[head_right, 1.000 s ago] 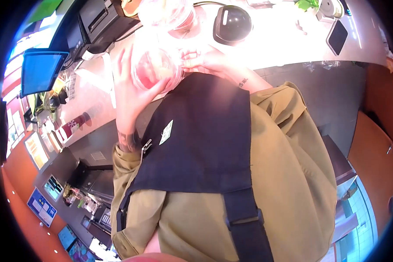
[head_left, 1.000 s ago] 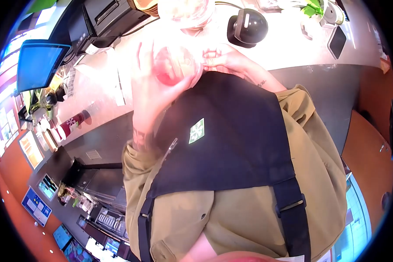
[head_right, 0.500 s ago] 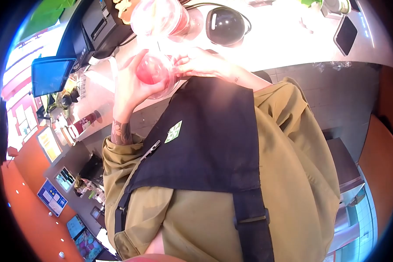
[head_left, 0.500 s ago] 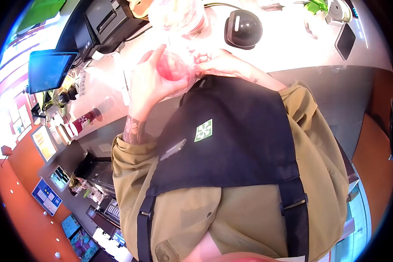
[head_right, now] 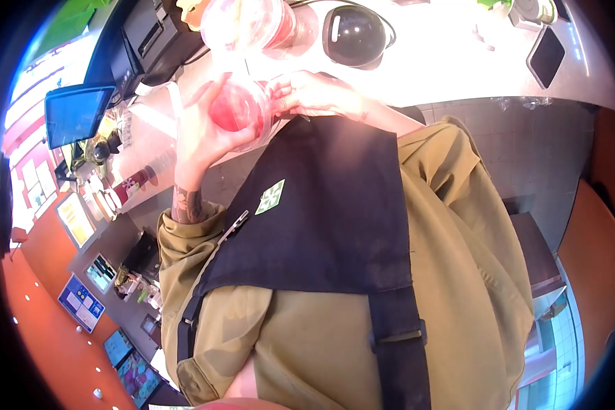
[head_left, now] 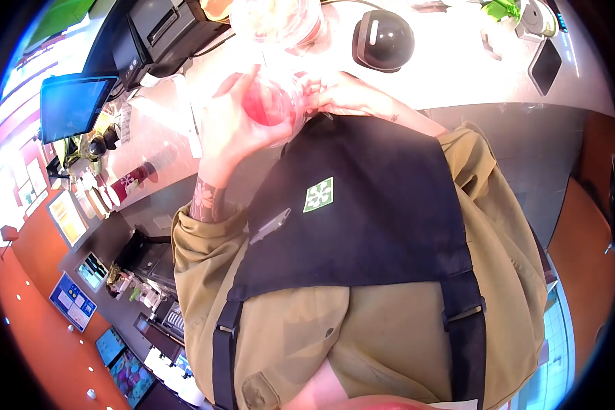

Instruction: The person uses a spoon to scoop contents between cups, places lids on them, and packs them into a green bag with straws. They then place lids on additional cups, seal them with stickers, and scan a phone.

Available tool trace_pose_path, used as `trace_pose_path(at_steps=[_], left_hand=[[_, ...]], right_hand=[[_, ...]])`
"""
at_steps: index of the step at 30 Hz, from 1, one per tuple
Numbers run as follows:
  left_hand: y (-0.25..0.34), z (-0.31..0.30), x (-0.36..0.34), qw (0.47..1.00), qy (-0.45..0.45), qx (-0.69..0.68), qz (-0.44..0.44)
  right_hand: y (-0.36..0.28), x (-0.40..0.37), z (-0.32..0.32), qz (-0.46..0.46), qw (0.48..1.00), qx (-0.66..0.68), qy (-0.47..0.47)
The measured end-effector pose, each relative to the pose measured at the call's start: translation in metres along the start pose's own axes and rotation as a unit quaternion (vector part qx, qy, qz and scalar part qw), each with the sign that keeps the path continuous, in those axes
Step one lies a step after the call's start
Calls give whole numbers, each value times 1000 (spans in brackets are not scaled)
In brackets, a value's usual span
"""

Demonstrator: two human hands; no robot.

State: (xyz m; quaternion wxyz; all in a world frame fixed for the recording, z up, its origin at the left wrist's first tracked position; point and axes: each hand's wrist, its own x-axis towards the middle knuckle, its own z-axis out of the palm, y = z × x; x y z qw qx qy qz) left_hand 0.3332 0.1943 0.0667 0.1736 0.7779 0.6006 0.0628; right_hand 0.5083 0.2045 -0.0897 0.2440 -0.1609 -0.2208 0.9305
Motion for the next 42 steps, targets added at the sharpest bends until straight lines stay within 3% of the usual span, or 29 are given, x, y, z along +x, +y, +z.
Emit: trace_pose_path(at_steps=[16, 19, 20, 22, 24, 26, 27, 30, 33, 36, 39, 42], left_hand=[[-15, 8, -5, 999, 31, 28, 33], [-8, 0, -6, 998, -24, 59, 27], [-18, -3, -8, 995, -35, -90, -14], [-50, -7, -16, 920, -59, -376, -95], [-53, -5, -29, 959, -73, -259, -84], [-52, -12, -32, 960, -96, -239, -108], [-41, -23, -29, 930, -130, -320, -127], [-85, -20, -37, 876, -124, -415, -214], [-130, 3, -46, 797, -59, -563, -209], [-134, -9, -60, 721, -36, -663, -198], [-148, 4, -77, 668, 6, -717, -197], [-175, 14, -97, 583, 65, -788, -185]], right_hand=[[-4, 1, 7, -18, 999, -22, 25], [3, 5, 3, -31, 999, -29, 23], [1, 5, 0, -30, 999, -27, 24], [4, 2, 3, -32, 999, -27, 24], [5, -1, 2, -32, 999, -24, 25], [6, -1, 2, -27, 999, -22, 25], [6, 1, 1, -26, 999, -22, 23], [3, 7, -1, -16, 999, -13, 24], [-4, 3, 0, 4, 999, 1, 32], [-6, -3, 1, 23, 998, -7, 59], [-6, -10, 2, 21, 989, -92, 118], [-9, -22, 8, 51, 955, -240, 166]])
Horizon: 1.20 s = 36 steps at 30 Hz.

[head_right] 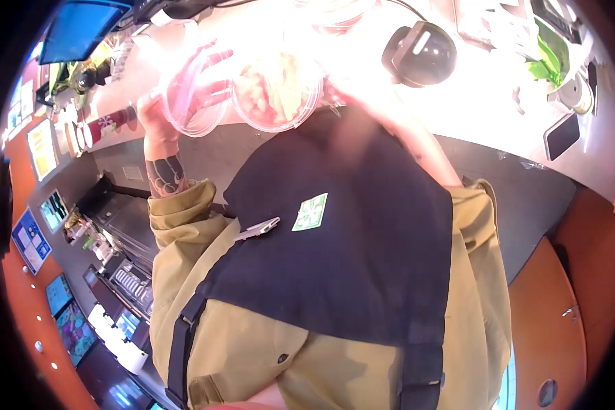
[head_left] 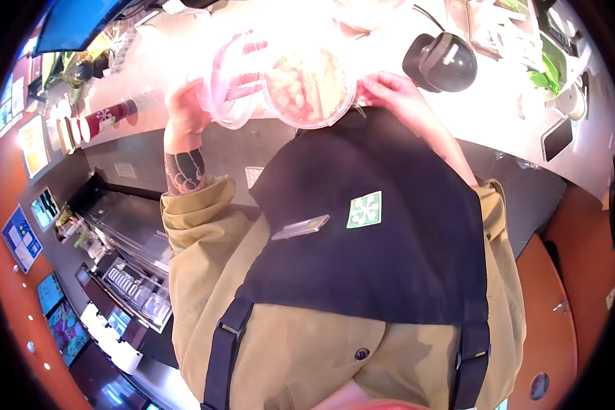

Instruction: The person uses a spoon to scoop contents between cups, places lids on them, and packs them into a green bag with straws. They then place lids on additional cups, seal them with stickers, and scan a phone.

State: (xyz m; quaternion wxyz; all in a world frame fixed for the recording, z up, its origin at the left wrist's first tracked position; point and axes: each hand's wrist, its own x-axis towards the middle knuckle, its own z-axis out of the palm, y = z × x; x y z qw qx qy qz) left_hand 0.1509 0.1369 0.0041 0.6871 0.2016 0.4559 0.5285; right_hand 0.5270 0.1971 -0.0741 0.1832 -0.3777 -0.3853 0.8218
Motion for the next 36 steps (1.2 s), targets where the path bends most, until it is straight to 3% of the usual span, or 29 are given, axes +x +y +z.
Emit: trace_pose_path(at_steps=[1, 3, 9, 15, 19, 22, 25, 29, 32, 33, 34, 36], left_hand=[[-21, -22, 9, 992, 109, 13, 56], [-25, -46, -2, 989, 111, -74, 66], [-21, -62, -16, 959, 197, -166, 115], [-42, -46, -49, 940, 253, -213, 87], [-49, -2, -60, 944, 262, -201, 28], [-44, 28, -55, 988, 135, -68, -25], [-78, 9, -73, 955, 20, -297, 2], [-115, 11, -80, 826, -140, -542, 59], [-131, 33, -92, 807, -66, -586, -13], [-129, 48, -98, 864, 70, -499, -21], [-139, 49, -98, 857, -70, -507, -67], [-153, 59, -109, 874, -69, -464, -124]], right_hand=[[3, -6, 4, -15, 997, -73, -3], [15, -14, 9, -38, 979, -197, -37], [15, -27, 25, 44, 938, -342, -39], [17, -32, 31, 125, 931, -339, -59], [27, -42, 33, 106, 939, -324, -46], [33, -48, 34, 92, 956, -277, 3], [41, -53, 33, 72, 972, -220, 46], [44, -53, 42, 60, 975, -200, 74], [41, -59, 61, 40, 986, -133, 96], [37, -61, 69, 34, 990, -106, 90], [35, -61, 77, 26, 993, -79, 80], [37, -63, 90, 9, 996, -8, 87]])
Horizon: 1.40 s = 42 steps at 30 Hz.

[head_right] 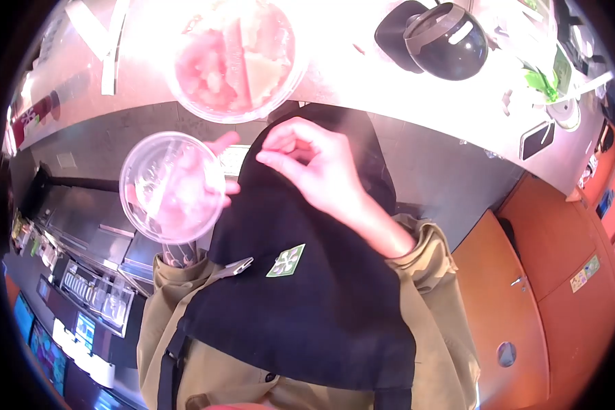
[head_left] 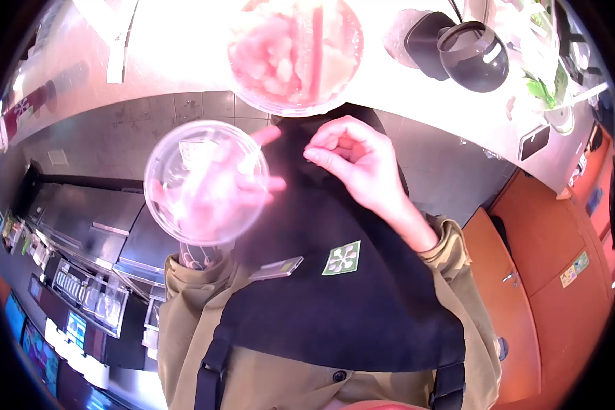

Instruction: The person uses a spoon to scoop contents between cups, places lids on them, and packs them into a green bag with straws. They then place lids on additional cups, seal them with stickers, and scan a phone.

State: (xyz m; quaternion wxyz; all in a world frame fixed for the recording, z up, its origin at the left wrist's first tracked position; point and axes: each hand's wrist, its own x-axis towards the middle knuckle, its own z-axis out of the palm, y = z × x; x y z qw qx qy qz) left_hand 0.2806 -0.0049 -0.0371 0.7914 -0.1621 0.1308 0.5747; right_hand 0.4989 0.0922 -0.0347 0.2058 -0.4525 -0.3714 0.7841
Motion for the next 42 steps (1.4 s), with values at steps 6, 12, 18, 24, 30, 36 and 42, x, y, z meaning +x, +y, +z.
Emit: trace_pose_path(at_steps=[6, 12, 18, 24, 30, 36, 42], left_hand=[[-63, 2, 3, 977, 68, 201, 4], [-107, -11, 13, 986, 58, 155, 7], [-118, -14, 13, 988, 71, 132, -39], [-121, -12, 12, 985, 61, 150, -56], [-134, -15, -18, 985, 81, 152, 30], [-158, -23, -102, 974, 120, 147, 122], [-250, -78, -245, 893, -24, 60, 446]], right_hand=[[12, -7, -30, -48, 996, 0, -73], [26, -12, -67, -74, 992, -68, -78], [26, -11, -82, -64, 987, -99, -113], [28, -11, -89, -74, 983, -115, -126], [31, -17, -63, -53, 978, -131, -155], [33, -43, 9, -82, 918, -256, -291], [96, -109, 127, 36, 822, -266, -503]])
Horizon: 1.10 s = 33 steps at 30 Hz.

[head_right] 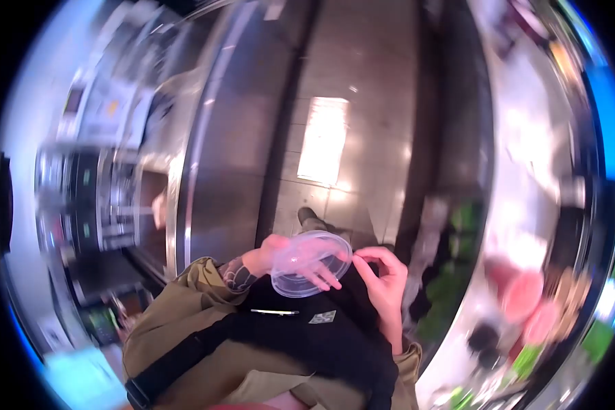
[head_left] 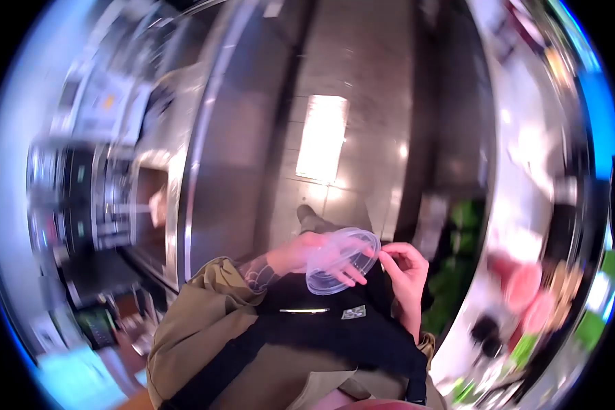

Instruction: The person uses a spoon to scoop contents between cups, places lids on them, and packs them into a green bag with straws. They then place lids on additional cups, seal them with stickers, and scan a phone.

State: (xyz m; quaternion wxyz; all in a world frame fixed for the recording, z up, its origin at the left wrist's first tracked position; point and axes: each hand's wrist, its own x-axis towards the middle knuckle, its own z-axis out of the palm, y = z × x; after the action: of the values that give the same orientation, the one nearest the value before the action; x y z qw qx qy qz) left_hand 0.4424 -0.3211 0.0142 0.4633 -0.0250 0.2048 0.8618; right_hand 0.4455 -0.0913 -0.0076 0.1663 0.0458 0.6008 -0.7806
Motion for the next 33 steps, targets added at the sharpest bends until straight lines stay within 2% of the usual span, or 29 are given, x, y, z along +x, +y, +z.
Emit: trace_pose_path(at_steps=[2, 5, 6, 8, 10, 12, 13, 14, 16, 17, 19, 20, 23, 24, 26, 27, 28, 30, 31, 32, 33], left_hand=[[21, -14, -66, 994, 54, -3, 90], [30, -62, -178, 967, 55, -27, 245], [32, -81, -213, 946, 73, -33, 313], [37, -99, -263, 894, 116, -63, 427], [54, -102, -319, 833, 207, -76, 507], [61, -121, -361, 761, 223, -154, 589], [65, -130, -380, 762, 200, -149, 598], [73, -137, -389, 721, 285, -160, 610], [102, -168, -405, 685, 246, -238, 643], [123, -183, -411, 677, 255, -261, 639], [154, -221, -425, 684, 209, -231, 660], [180, -227, -430, 651, 260, -240, 672], [229, -270, -442, 652, 184, -277, 682], [247, -280, -445, 652, 156, -284, 685], [279, -294, -450, 664, 203, -260, 671], [292, -298, -453, 663, 213, -268, 666], [304, -302, -456, 665, 222, -273, 659], [328, -310, -463, 657, 181, -277, 678], [333, -320, -462, 663, 187, -271, 672], [337, -334, -463, 673, 203, -256, 664], [340, -353, -465, 684, 228, -234, 652]], right_hand=[[0, 37, 65, 20, 995, -22, -96], [27, 78, 191, 55, 974, -59, -210], [45, 90, 233, 71, 966, -75, -237], [59, 115, 306, 42, 946, -108, -302], [79, 136, 378, 74, 928, -116, -346], [91, 147, 439, 68, 912, -117, -387], [96, 151, 464, 65, 908, -115, -398], [101, 158, 485, 48, 906, -118, -403], [105, 187, 526, 24, 900, -132, -415], [107, 200, 546, 4, 901, -126, -414], [116, 224, 577, 5, 902, -139, -409], [122, 242, 600, 3, 900, -147, -410], [133, 280, 653, -25, 871, -178, -457], [138, 292, 667, -11, 859, -148, -490], [144, 318, 695, 6, 829, -157, -536], [138, 333, 704, -40, 817, -221, -531], [133, 345, 714, 11, 838, -208, -504], [121, 369, 732, -76, 853, -297, -422], [120, 386, 741, -106, 811, -418, -394], [132, 401, 743, -129, 803, -444, -375], [163, 423, 738, -206, 795, -410, -396]])
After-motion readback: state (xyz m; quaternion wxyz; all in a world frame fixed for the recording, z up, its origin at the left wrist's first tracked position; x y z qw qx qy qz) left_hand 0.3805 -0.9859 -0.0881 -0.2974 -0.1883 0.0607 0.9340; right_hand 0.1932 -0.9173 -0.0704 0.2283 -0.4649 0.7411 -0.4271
